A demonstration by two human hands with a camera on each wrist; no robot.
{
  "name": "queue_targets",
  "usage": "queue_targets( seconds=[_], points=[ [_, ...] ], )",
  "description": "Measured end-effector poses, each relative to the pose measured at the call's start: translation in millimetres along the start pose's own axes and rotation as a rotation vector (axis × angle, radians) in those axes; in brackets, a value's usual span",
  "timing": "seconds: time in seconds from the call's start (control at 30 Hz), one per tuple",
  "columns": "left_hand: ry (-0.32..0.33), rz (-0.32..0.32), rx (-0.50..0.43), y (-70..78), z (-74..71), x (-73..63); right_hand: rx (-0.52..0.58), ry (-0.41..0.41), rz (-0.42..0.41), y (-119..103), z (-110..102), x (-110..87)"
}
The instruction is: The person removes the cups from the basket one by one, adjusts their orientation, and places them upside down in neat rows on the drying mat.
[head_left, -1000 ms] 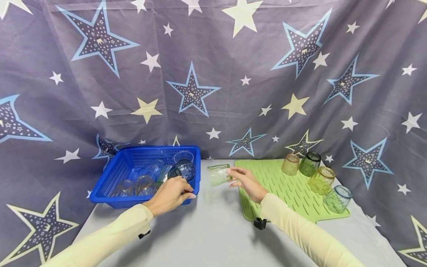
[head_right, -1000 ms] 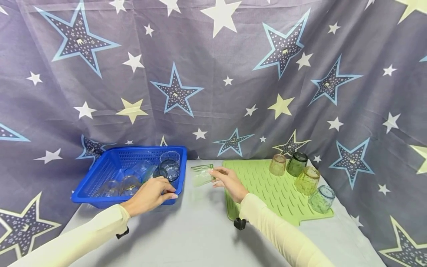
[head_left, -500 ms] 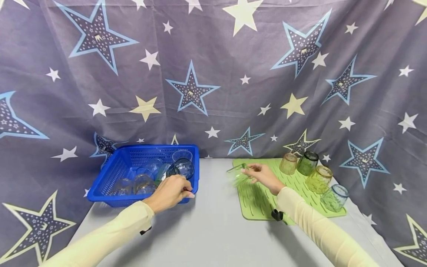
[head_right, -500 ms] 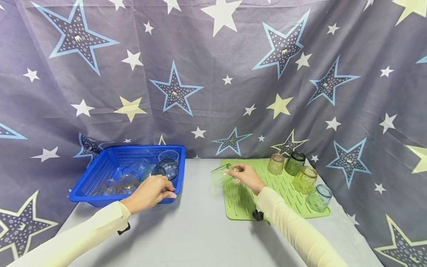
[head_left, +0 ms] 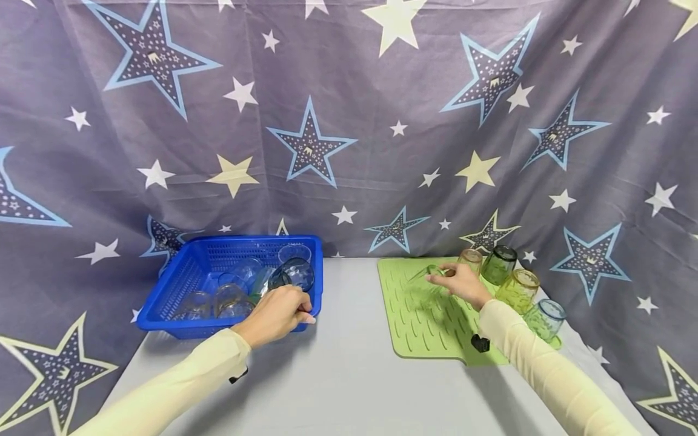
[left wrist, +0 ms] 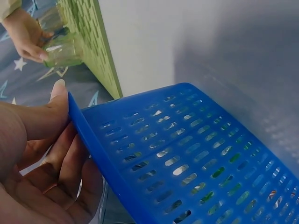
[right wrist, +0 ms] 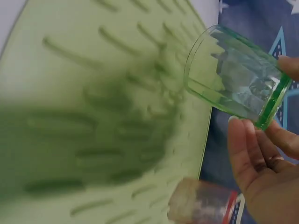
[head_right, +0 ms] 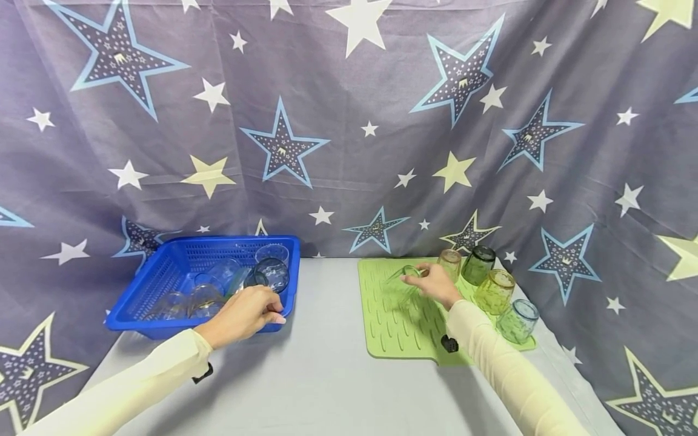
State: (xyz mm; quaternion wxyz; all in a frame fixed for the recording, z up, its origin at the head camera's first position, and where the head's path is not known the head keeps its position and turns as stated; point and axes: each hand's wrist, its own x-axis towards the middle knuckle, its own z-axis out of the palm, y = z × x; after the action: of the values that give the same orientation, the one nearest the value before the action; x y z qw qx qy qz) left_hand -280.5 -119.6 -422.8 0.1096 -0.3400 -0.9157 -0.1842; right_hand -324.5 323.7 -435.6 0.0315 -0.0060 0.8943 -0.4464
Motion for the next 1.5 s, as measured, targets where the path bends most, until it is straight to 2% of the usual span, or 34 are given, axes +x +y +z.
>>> queue_targets(
  seconds=[0.23, 0.43, 0.67, 0.83, 1.1, 1.23, 1.5],
  points=[
    [0.003, -0.009, 0.012, 0.3, -1.3, 0.0, -0.162, 0.054, 0.005, 13.4, -23.8, 0.7],
    [-0.002, -0.024, 0.012, 1.2, -0.3, -1.3, -0.299, 0.075, 0.017, 24.1, -42.2, -0.7],
    [0.000, -0.026, -0.001, 2.1, -0.2, -2.1, -0.423, 0.087, -0.009, 29.8, -63.8, -3.3],
    [0.010, -0.014, -0.001, 1.8, 0.5, -2.3, -0.478, 0.074, -0.021, 32.3, -76.7, -3.1],
    [0.018, -0.009, 0.002, 1.7, 0.6, -2.9, -0.622, 0.039, -0.109, 36.0, -88.9, 0.3],
    [0.024, -0.008, 0.009, 1.5, 0.1, -2.7, -0.668, 0.016, -0.090, 32.9, -93.5, 0.8],
    [0.024, 0.000, 0.007, 1.9, -0.5, -2.5, -0.649, -0.055, -0.028, 34.5, -96.7, 0.8]
  ],
)
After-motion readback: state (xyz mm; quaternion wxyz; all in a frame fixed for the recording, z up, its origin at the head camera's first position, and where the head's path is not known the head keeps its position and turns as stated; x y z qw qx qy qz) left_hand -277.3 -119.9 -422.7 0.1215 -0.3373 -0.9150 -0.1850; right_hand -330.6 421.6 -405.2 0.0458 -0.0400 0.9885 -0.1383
